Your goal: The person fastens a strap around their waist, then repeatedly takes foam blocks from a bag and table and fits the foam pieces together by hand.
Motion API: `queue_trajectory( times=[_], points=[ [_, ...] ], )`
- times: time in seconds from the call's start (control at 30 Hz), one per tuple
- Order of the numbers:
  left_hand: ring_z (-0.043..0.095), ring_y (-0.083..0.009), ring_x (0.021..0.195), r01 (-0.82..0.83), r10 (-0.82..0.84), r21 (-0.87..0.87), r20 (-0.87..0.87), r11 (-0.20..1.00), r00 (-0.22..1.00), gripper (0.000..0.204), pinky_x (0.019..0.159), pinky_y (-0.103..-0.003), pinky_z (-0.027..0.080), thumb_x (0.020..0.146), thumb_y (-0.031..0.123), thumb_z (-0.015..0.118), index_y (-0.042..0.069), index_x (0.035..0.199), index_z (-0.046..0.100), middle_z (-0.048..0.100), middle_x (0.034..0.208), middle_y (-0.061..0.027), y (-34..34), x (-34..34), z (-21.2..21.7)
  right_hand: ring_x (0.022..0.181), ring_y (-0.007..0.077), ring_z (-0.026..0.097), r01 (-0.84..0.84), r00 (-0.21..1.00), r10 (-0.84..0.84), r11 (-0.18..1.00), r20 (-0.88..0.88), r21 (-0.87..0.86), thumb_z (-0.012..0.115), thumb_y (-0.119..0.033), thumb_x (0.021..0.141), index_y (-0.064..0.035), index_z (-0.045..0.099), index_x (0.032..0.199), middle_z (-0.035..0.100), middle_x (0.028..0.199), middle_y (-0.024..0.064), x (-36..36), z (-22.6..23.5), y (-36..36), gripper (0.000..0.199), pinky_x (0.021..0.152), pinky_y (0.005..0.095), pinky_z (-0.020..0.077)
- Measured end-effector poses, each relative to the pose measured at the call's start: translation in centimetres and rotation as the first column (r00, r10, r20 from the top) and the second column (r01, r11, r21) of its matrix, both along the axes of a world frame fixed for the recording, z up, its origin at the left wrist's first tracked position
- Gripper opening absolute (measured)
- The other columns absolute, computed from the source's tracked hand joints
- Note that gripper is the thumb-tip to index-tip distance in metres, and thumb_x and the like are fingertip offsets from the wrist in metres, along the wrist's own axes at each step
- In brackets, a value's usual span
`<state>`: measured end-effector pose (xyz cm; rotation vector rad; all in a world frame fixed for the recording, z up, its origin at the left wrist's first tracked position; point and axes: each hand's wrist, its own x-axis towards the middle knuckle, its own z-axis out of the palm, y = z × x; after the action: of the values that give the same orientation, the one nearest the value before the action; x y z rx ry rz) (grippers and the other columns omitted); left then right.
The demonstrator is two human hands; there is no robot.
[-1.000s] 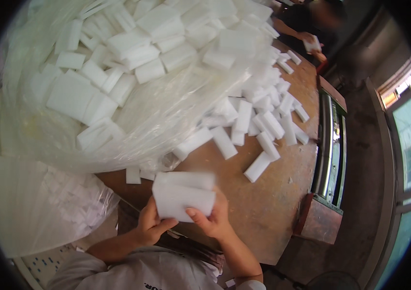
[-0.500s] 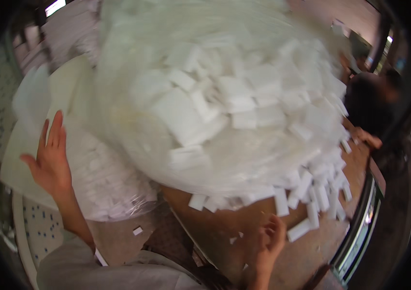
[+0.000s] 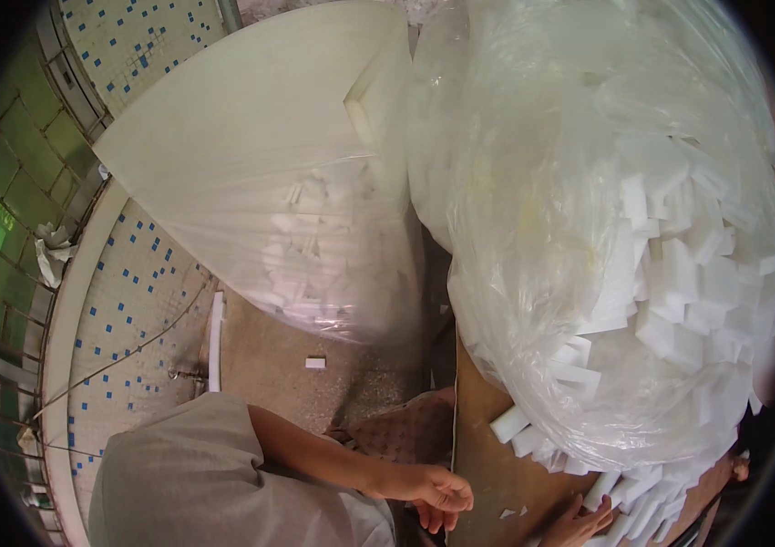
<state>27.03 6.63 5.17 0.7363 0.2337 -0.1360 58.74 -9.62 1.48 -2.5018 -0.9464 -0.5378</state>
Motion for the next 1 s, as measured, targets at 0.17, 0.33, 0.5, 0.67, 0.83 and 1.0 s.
queue_trajectory(
  times=[0.17,0.33,0.5,0.67,0.83,1.0],
  points=[
    [0.064,-0.0151,0.085,0.005,-0.019,0.166,0.083,0.986,0.996,0.041,0.077,-0.028,0.051,0.101,0.037,0.053,0.005,0.126,0.051,0.064,0.105,-0.0082,1.6,0.8,-1.8,0.099,0.0379,0.055,-0.022,0.984,0.040,0.994,0.173,-0.103,0.063,-0.007,0.082,0.0022,0.053,0.123,0.058,0.106,0.0201,3.2,-3.4,-2.4,0.043,0.089,0.0448,0.0460],
    [0.063,-0.0167,0.103,-0.058,0.048,0.198,0.055,0.979,0.997,0.041,0.093,-0.032,0.051,0.101,0.025,0.056,0.002,0.134,0.046,0.061,0.116,-0.0123,3.0,0.1,0.3,0.077,0.0302,0.055,0.011,0.957,0.016,0.996,-0.288,0.092,0.066,-0.006,0.081,0.0013,0.053,0.102,0.056,0.090,0.0159,-1.9,2.2,-1.1,0.025,0.070,0.0403,0.0461],
    [0.057,-0.0222,0.119,-0.061,0.016,0.374,0.123,0.926,0.992,0.058,0.098,-0.035,0.049,0.096,0.018,0.064,0.001,0.142,0.033,0.053,0.132,-0.0183,2.1,1.9,3.9,0.077,0.0246,0.059,-0.149,0.534,0.452,0.882,-0.715,0.447,0.070,-0.008,0.082,-0.0023,0.049,0.090,0.058,0.094,0.0150,-11.9,11.4,0.0,0.023,0.069,0.0343,0.0482],
    [0.054,-0.0243,0.125,-0.272,0.228,0.146,0.260,0.951,0.938,0.059,0.104,-0.036,0.043,0.089,0.005,0.069,0.002,0.138,0.036,0.053,0.135,-0.0196,0.3,4.9,5.9,0.096,0.0335,0.064,-0.630,0.461,0.640,0.724,-0.614,0.281,0.075,-0.012,0.079,-0.0001,0.057,0.102,0.059,0.109,0.0185,-16.3,15.1,3.0,0.031,0.081,0.0418,0.0520],
    [0.060,-0.0207,0.113,-0.545,0.476,0.181,0.319,0.818,0.820,0.044,0.088,-0.034,0.052,0.090,0.003,0.065,0.003,0.129,0.044,0.063,0.121,-0.0145,2.9,4.1,4.5,0.097,0.0353,0.064,-0.627,0.740,0.642,0.766,-0.200,0.140,0.074,-0.012,0.078,-0.0021,0.062,0.108,0.065,0.102,0.0177,-5.5,17.9,5.3,0.034,0.085,0.0421,0.0512],
    [0.066,-0.0194,0.094,-0.288,0.192,0.779,0.216,0.557,0.957,0.043,0.081,-0.036,0.055,0.087,0.005,0.067,0.001,0.124,0.046,0.065,0.104,-0.0134,1.0,2.2,2.2,0.111,0.0376,0.057,-0.177,0.943,0.194,0.980,0.269,-0.087,0.074,-0.007,0.075,-0.0055,0.051,0.129,0.059,0.120,0.0160,14.0,21.7,8.5,0.059,0.097,0.0426,0.0449]
  ],
)
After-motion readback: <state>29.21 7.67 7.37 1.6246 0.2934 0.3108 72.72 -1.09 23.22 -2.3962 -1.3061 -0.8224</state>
